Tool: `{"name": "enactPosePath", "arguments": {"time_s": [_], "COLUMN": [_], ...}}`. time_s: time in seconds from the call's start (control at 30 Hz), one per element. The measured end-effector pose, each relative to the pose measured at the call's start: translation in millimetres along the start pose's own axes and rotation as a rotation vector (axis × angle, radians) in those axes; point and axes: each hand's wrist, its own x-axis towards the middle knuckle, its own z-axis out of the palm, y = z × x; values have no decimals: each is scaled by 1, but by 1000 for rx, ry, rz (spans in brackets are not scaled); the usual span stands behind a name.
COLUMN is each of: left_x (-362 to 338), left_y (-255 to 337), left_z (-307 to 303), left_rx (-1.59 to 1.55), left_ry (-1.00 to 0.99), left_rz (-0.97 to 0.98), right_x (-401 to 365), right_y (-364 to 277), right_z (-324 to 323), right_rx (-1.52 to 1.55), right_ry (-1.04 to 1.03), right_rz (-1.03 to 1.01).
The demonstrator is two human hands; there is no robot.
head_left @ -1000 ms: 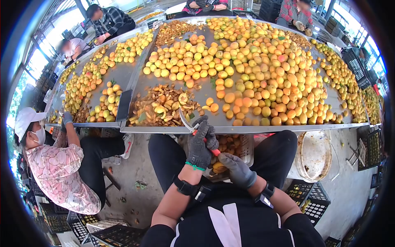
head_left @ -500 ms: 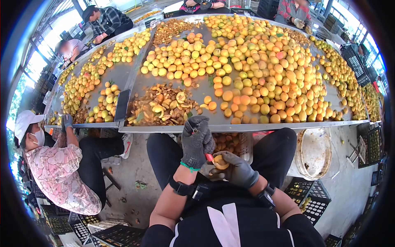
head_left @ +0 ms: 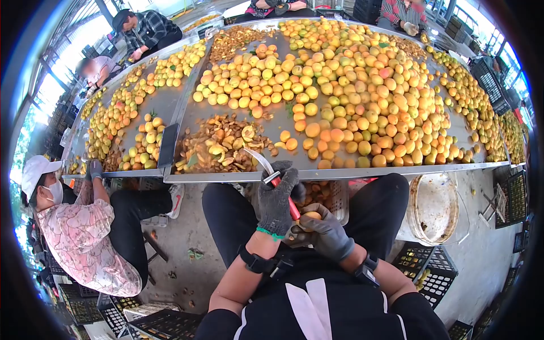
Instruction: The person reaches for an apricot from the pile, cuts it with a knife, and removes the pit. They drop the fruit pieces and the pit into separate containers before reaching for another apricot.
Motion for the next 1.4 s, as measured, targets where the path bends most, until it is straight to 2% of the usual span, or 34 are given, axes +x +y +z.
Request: {"name": "enactPosePath", "arguments": {"time_s": [0.03,0.1,0.13,0.27,0.37,0.57,0.63,0.77,0.87,1.03,1.17,1.4], "left_x": [1,4,2,-1,-2,-8,-8,-9,-11,-13,-13,-15], "left_y": [1,6,8,8,7,13,15,14,12,18,18,18], "left_z": [-3,-9,-6,-7,-7,-5,-8,-8,-12,-7,-8,-10], "left_rx": [0,-74,-95,-111,-143,-202,-207,-222,-230,-214,-208,-175], "left_ry": [-1,22,46,-46,-108,-171,-241,-282,-283,-264,-264,-277], "left_rz": [1,-99,-89,-32,6,54,68,110,73,129,145,164], "right_x": [0,-2,-3,4,1,-6,-9,-16,-17,-9,-12,-9], "right_y": [0,-5,-7,5,2,-3,-5,-10,-11,-3,-4,-2], "right_z": [2,3,3,-14,-9,0,0,13,10,-7,-2,-3], "right_rx": [-41,33,106,-24,116,-80,-253,-253,-328,-579,-524,-630], "right_ry": [69,0,-68,7,-109,-44,3,15,-46,-144,-192,-158], "right_rz": [-12,4,20,-48,-10,-29,-108,-121,-126,-291,-250,-315]}}
